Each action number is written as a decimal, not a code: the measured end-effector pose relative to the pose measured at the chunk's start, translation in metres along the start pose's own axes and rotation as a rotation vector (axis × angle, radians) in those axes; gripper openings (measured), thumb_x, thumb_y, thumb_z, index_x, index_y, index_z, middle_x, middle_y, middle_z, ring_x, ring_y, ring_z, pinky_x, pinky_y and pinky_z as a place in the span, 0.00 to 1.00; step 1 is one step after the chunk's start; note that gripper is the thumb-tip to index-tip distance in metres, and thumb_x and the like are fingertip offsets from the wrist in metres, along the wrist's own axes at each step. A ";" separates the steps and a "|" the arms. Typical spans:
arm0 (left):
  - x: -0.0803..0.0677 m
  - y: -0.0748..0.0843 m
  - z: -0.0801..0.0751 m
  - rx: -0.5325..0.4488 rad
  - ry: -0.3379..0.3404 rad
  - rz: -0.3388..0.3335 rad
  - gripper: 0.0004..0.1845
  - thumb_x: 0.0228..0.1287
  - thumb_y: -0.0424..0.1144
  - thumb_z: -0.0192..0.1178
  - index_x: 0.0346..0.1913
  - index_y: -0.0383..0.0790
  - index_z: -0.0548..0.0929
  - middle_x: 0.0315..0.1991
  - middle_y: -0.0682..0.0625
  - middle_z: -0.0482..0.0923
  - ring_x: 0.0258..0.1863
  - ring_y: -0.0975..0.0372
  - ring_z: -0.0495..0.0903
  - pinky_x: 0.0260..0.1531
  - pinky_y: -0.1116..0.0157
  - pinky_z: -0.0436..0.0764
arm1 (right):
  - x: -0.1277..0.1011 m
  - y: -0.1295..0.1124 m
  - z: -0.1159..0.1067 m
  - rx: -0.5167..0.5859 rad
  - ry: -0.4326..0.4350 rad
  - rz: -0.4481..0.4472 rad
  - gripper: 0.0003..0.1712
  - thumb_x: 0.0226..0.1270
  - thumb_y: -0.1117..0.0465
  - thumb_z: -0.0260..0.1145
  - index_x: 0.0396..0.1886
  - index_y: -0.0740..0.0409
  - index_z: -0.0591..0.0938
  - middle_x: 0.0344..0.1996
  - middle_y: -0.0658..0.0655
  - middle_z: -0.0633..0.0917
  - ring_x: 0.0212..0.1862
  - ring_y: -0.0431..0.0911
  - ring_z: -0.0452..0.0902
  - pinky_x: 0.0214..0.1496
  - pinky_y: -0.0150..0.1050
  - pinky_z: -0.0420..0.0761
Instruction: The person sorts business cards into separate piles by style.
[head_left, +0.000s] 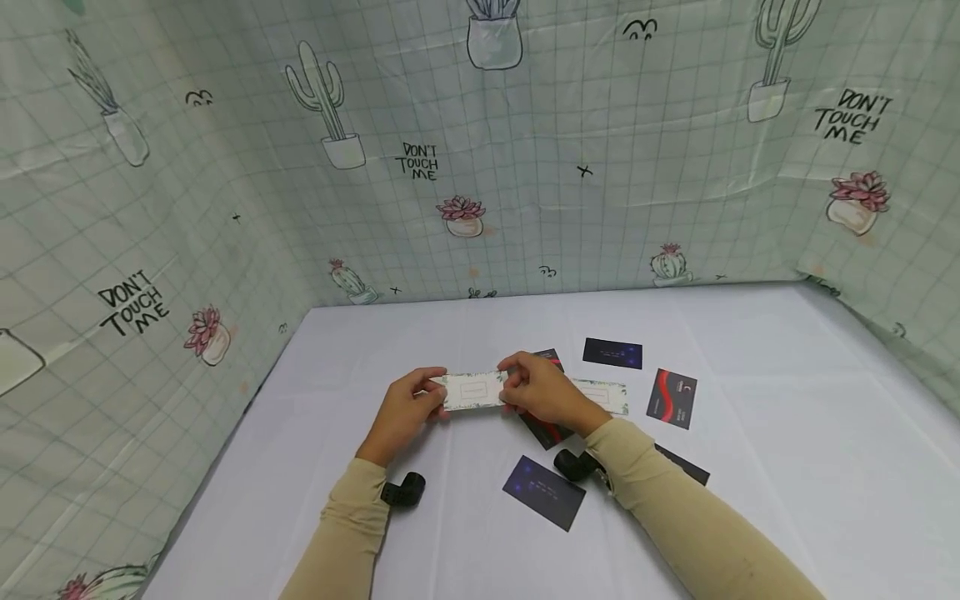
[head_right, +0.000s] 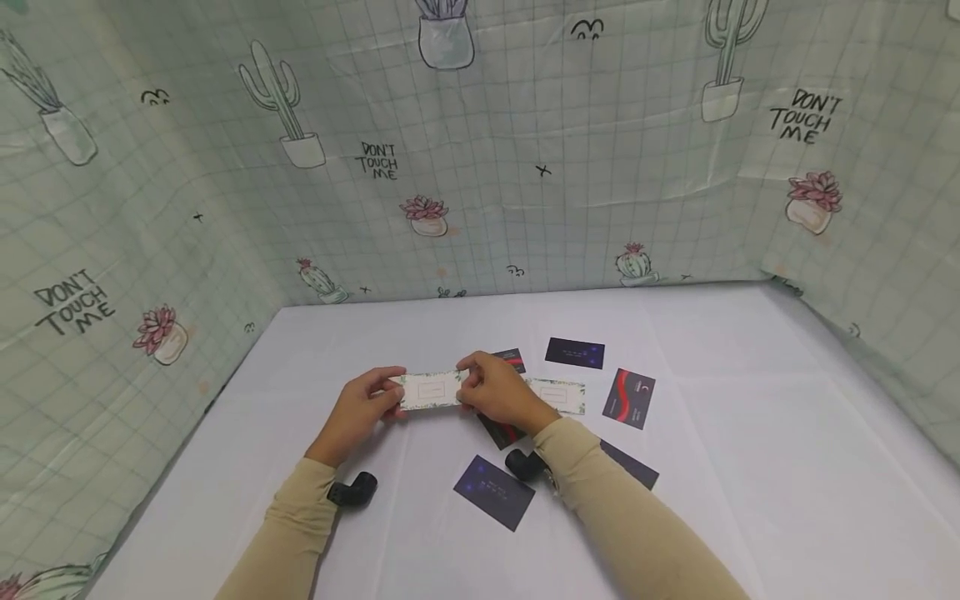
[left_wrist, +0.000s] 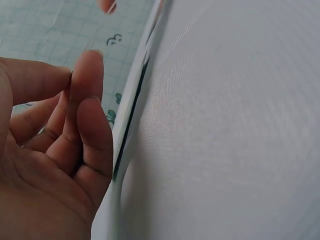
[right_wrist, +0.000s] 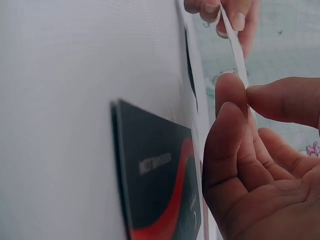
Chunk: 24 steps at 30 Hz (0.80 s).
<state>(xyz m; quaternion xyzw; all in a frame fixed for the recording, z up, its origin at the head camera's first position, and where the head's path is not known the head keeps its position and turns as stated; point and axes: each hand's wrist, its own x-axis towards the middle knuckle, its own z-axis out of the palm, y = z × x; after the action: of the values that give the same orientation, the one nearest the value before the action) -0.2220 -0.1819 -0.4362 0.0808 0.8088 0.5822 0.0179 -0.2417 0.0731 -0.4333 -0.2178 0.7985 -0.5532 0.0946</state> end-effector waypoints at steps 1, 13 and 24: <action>0.001 0.000 0.000 -0.007 0.007 0.001 0.21 0.71 0.31 0.59 0.64 0.32 0.76 0.40 0.41 0.79 0.30 0.55 0.84 0.34 0.65 0.79 | 0.001 0.000 0.000 0.002 0.004 0.001 0.25 0.67 0.68 0.66 0.62 0.69 0.74 0.33 0.57 0.84 0.33 0.50 0.85 0.36 0.41 0.82; 0.004 0.000 -0.005 -0.027 0.053 -0.011 0.19 0.71 0.32 0.60 0.62 0.32 0.78 0.41 0.41 0.79 0.33 0.54 0.85 0.37 0.64 0.80 | 0.011 -0.001 0.006 0.023 0.034 0.012 0.24 0.66 0.68 0.65 0.61 0.68 0.74 0.31 0.56 0.86 0.33 0.50 0.85 0.37 0.39 0.81; 0.017 0.000 -0.013 -0.024 0.056 -0.063 0.24 0.68 0.27 0.58 0.66 0.32 0.76 0.48 0.39 0.75 0.40 0.54 0.85 0.45 0.62 0.82 | 0.028 -0.009 0.014 0.075 0.082 0.114 0.25 0.66 0.68 0.65 0.63 0.67 0.75 0.33 0.57 0.85 0.31 0.51 0.83 0.32 0.39 0.81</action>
<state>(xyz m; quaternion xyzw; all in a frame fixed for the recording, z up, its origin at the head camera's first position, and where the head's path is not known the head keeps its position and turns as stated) -0.2400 -0.1913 -0.4309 0.0386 0.8042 0.5930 0.0145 -0.2595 0.0462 -0.4275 -0.1457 0.7916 -0.5847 0.1013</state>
